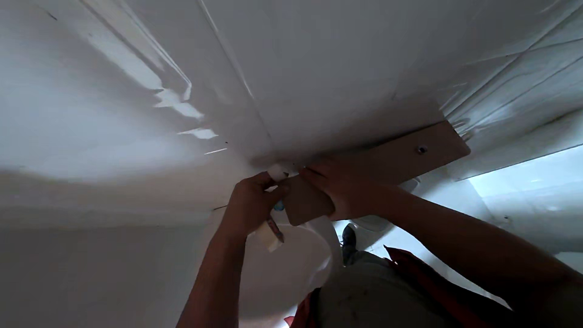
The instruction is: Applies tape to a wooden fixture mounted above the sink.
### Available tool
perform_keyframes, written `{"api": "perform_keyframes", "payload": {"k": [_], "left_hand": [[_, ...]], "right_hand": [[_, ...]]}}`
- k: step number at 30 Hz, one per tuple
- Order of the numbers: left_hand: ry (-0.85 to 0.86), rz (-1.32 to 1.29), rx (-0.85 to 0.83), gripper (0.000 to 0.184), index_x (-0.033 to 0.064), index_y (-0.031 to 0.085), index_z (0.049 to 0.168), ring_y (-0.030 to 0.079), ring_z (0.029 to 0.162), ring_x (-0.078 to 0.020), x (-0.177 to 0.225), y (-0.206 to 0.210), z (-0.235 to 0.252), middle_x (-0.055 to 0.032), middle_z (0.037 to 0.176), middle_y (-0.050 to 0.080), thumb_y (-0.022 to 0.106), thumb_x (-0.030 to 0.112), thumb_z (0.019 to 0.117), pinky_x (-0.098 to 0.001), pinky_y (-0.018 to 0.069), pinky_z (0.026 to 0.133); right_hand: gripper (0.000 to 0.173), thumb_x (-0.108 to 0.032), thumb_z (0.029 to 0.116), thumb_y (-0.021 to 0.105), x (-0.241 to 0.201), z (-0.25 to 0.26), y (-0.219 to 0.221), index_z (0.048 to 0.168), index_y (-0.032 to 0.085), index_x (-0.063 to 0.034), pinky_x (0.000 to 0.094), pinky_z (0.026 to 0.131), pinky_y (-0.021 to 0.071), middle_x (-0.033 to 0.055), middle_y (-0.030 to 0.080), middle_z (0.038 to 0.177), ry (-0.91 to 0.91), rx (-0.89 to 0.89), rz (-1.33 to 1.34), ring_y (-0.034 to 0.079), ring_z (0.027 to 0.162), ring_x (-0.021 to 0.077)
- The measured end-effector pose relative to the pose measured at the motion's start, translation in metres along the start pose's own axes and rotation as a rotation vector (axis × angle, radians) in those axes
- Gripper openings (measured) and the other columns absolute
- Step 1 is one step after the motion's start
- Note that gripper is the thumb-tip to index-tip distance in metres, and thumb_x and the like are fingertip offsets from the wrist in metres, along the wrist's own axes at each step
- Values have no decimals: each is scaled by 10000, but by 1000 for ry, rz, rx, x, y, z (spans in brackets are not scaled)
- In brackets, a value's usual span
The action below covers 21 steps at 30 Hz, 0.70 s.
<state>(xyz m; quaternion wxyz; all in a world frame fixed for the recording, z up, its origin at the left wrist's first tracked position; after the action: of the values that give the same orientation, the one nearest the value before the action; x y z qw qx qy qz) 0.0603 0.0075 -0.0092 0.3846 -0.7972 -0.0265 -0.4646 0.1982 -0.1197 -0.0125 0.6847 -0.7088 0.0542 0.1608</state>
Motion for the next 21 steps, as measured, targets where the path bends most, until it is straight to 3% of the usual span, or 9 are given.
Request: {"api": "perform_keyframes", "payload": {"k": [2,6,11,15,19,21], "left_hand": [[8,17,41,118,153,725,1037,685,716,-134,9,-9,1,2,974,755,755,213,940,-378,578,626],[35,-3,93,73,148,747,984,630,610,-127,18,-14,1,0,867,743,726,215,963,-359,530,557],[18,-34,168,107,196,783,1051,615,556,-84,17,-10,-4,35,891,764,737,208,955,-300,519,509],[42,45,284,117,198,789,1051,652,646,-94,11,-17,-7,22,937,766,737,242,956,-345,545,598],[27,83,344,164,151,784,1062,690,747,-144,0,-20,-7,-24,1016,759,755,262,944,-432,572,698],[-7,57,341,158,146,782,1044,684,742,-128,-7,-19,-5,-10,985,750,752,267,947,-398,578,685]], "right_hand": [[1161,-443,593,942,-1,-2,-13,1565,409,-95,516,1149,383,164,527,1475,36,64,5,500,1350,359],[1133,-278,617,989,-40,-24,-57,1571,408,-82,492,1202,335,142,488,1541,237,43,30,451,1420,360],[1082,-314,647,966,-40,-24,-49,1555,431,-67,522,1218,293,145,502,1531,203,32,-16,448,1423,365],[950,-239,729,924,-40,-21,-42,1537,458,-59,535,1219,277,160,492,1538,208,7,-28,429,1439,374],[883,-202,754,910,-44,-20,-37,1518,490,-62,542,1232,249,154,459,1568,232,8,-48,383,1473,371],[882,-242,745,911,-27,-12,-13,1513,505,-90,563,1217,267,148,451,1572,163,54,-103,391,1465,366]]}}
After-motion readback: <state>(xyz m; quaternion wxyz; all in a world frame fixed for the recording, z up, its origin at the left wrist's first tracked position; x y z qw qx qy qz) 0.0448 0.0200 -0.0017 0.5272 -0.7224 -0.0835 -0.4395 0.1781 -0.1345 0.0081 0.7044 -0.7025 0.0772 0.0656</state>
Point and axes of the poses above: each hand's wrist, its own z-axis towards the middle knuckle, its own y-axis out of the palm, x = y × z, the point moved 7 cm from there along z, towards the middle knuckle
